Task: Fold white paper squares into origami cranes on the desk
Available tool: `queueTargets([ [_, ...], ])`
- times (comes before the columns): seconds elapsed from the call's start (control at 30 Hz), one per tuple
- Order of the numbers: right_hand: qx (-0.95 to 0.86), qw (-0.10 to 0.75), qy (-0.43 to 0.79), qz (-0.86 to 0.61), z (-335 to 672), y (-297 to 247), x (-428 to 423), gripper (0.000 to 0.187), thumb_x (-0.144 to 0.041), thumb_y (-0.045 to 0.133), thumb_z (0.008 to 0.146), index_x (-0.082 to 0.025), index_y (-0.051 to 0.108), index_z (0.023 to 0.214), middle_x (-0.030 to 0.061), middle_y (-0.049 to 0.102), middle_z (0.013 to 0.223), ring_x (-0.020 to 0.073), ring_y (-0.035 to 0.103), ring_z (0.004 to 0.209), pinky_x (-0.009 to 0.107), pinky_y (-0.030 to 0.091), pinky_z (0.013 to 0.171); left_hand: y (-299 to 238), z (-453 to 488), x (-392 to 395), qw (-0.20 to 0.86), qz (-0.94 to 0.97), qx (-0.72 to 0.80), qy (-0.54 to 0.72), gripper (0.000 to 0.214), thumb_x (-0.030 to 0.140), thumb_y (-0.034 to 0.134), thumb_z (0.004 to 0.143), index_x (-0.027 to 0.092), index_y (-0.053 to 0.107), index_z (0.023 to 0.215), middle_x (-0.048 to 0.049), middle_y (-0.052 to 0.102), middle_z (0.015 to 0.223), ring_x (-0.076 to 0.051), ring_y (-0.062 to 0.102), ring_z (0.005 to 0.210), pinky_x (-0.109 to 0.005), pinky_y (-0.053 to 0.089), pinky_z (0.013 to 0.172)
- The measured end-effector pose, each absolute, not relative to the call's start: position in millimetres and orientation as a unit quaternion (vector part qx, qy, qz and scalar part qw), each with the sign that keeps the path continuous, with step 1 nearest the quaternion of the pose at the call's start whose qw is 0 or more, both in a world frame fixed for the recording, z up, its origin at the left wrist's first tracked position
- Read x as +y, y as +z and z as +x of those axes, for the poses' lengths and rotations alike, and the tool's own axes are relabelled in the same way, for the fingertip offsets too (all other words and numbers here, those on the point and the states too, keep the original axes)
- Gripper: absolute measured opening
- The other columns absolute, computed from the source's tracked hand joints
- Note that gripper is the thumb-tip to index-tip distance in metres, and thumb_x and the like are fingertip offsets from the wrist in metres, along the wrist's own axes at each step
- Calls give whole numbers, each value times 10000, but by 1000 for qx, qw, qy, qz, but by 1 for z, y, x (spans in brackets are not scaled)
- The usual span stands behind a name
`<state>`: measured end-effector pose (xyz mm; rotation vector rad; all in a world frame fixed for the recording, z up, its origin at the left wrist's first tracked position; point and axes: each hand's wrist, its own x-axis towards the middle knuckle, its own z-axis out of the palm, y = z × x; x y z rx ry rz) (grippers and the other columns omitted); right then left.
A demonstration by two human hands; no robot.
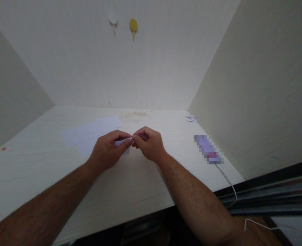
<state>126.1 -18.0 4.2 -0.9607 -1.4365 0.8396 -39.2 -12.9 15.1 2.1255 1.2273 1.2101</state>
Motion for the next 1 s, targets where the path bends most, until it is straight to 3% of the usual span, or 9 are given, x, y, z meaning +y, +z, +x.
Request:
queueTargets([
  [0.2, -621, 561, 374, -399, 127, 2, -18, 99, -285, 663, 783, -203, 618, 816, -26, 661, 632, 107, 648, 568, 232, 535, 549, 15, -37, -15, 184, 754, 429, 462, 154, 356, 680, 796, 206, 716, 801, -16, 727, 757, -143, 642, 678, -263, 518, 669],
  [0.37, -638, 553, 320, -429, 131, -1, -19, 74, -254, 670, 764, -195, 649, 802, -7, 672, 669, 109, 628, 590, 239, 518, 553, 15, -31, -17, 260, 728, 415, 480, 145, 316, 687, 780, 173, 704, 765, -16, 715, 700, -121, 628, 628, -226, 498, 585],
  [0.63, -642, 563, 272, -444, 131, 4, -23, 25, -206, 633, 749, -189, 640, 765, -17, 650, 641, 103, 595, 553, 230, 471, 515, 15, -28, -17, 335, 700, 400, 487, 131, 283, 708, 750, 155, 682, 751, -28, 718, 696, -125, 644, 617, -236, 526, 580],
  [1.0, -659, 568, 242, -430, 129, 5, -24, 26, -191, 620, 739, -209, 606, 727, -32, 606, 631, 99, 543, 568, 236, 446, 537, 15, -29, -17, 334, 706, 390, 488, 148, 300, 719, 756, 156, 688, 771, -32, 724, 701, -130, 658, 620, -231, 538, 562],
])
